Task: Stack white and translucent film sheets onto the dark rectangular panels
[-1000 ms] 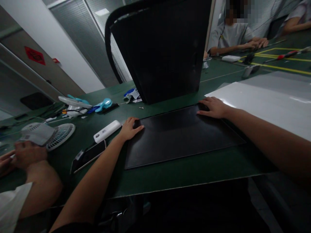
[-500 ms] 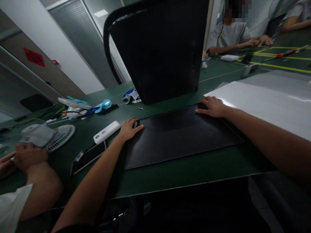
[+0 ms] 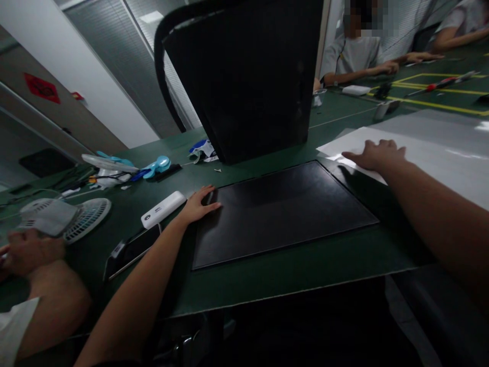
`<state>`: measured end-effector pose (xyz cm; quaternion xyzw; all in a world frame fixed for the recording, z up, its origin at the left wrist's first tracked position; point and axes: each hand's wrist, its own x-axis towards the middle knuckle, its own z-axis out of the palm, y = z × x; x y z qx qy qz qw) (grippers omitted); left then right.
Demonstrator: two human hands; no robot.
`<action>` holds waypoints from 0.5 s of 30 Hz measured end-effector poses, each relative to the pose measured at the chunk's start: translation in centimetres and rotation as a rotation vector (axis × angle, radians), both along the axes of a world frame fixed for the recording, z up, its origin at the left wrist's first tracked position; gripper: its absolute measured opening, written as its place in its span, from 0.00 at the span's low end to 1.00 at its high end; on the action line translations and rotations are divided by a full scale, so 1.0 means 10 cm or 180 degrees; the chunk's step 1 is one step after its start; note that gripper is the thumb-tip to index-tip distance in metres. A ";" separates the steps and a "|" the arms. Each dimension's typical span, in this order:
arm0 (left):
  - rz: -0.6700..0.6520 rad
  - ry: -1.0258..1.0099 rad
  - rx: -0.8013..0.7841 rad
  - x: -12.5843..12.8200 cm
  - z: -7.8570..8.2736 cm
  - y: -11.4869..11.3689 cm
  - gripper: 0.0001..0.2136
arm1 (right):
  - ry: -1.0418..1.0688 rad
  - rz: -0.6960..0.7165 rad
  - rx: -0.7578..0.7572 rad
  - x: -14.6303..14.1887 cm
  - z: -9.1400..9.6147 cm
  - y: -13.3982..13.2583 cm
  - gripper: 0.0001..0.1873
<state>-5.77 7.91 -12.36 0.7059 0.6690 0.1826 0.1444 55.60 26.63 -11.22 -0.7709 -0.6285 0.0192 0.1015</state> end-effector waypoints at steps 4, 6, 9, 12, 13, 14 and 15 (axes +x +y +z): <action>0.0062 0.0178 -0.0007 0.06 0.06 -0.06 0.43 | 0.0173 -0.0206 -0.0274 -0.01 -0.15 0.09 0.53; 0.0136 0.0204 0.0026 0.09 0.06 -0.08 0.43 | 0.0264 -0.0182 -0.0281 -0.03 -0.19 0.13 0.47; 0.0270 0.0226 0.0107 0.13 0.01 -0.11 0.42 | 0.0416 -0.0161 -0.0155 -0.03 -0.19 0.14 0.47; 0.0379 0.0328 0.0325 0.19 -0.05 -0.13 0.38 | 0.0618 -0.0114 0.0075 0.00 -0.16 0.10 0.53; 0.0398 0.0390 0.0414 0.22 -0.06 -0.14 0.37 | 0.0694 -0.0088 0.0159 0.01 -0.14 0.08 0.55; 0.0407 0.0456 0.0493 0.24 -0.06 -0.15 0.36 | 0.0773 -0.0052 0.0237 0.03 -0.11 0.06 0.57; 0.0405 0.0518 0.0551 0.27 -0.06 -0.15 0.34 | 0.0855 -0.0003 0.0308 0.04 -0.08 0.04 0.59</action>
